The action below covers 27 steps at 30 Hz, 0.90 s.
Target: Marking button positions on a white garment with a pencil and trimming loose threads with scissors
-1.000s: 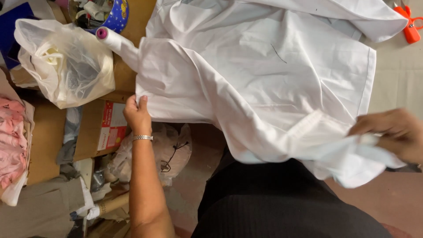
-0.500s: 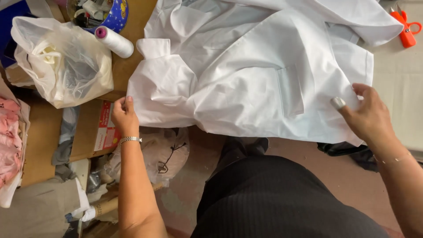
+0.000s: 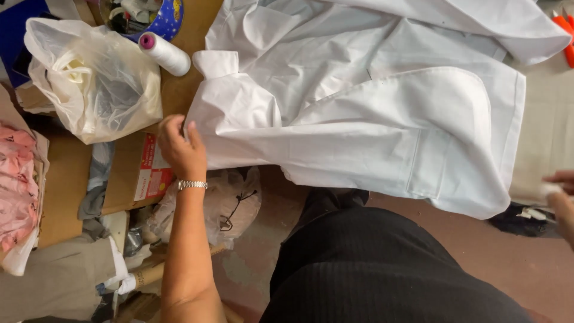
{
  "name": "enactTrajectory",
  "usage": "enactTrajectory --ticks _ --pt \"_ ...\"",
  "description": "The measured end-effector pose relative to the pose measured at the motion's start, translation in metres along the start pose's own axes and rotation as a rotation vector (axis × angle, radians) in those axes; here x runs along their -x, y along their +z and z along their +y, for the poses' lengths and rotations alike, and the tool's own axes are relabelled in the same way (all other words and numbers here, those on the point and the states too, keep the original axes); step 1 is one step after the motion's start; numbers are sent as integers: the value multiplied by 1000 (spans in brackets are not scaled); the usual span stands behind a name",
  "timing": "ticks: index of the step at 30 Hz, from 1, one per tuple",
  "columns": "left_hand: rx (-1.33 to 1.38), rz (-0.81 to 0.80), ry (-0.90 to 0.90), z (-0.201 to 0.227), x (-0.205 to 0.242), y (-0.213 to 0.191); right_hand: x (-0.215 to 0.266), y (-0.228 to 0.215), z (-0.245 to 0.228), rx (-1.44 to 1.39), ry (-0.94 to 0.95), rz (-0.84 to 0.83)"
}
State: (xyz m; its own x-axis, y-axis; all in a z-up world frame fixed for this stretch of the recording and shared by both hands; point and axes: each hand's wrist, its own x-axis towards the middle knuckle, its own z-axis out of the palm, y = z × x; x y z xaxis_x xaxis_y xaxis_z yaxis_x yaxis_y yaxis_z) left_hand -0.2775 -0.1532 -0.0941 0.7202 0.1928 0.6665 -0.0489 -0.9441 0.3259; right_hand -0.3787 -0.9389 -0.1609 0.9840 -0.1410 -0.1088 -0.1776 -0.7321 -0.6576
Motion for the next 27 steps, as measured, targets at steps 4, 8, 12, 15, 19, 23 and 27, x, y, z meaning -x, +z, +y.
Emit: enactTrajectory --ticks 4,8,12,15,19,23,27 --pt "206 -282 520 61 -63 19 -91 25 -110 9 -74 106" --pt "-247 -867 772 81 -86 66 -130 33 -217 149 149 -104" --pt "-427 -1121 711 62 -103 65 -131 40 -214 397 121 -15" --pt "-219 -1022 698 32 -94 67 -119 44 -204 551 -450 335" --pt "151 -641 438 32 -123 36 -147 53 -229 317 -405 -52" --pt "840 -421 38 32 -139 11 -180 66 -200 546 -335 -272" --pt "950 -639 -108 33 -148 -2 -188 70 -180 558 -442 -300"
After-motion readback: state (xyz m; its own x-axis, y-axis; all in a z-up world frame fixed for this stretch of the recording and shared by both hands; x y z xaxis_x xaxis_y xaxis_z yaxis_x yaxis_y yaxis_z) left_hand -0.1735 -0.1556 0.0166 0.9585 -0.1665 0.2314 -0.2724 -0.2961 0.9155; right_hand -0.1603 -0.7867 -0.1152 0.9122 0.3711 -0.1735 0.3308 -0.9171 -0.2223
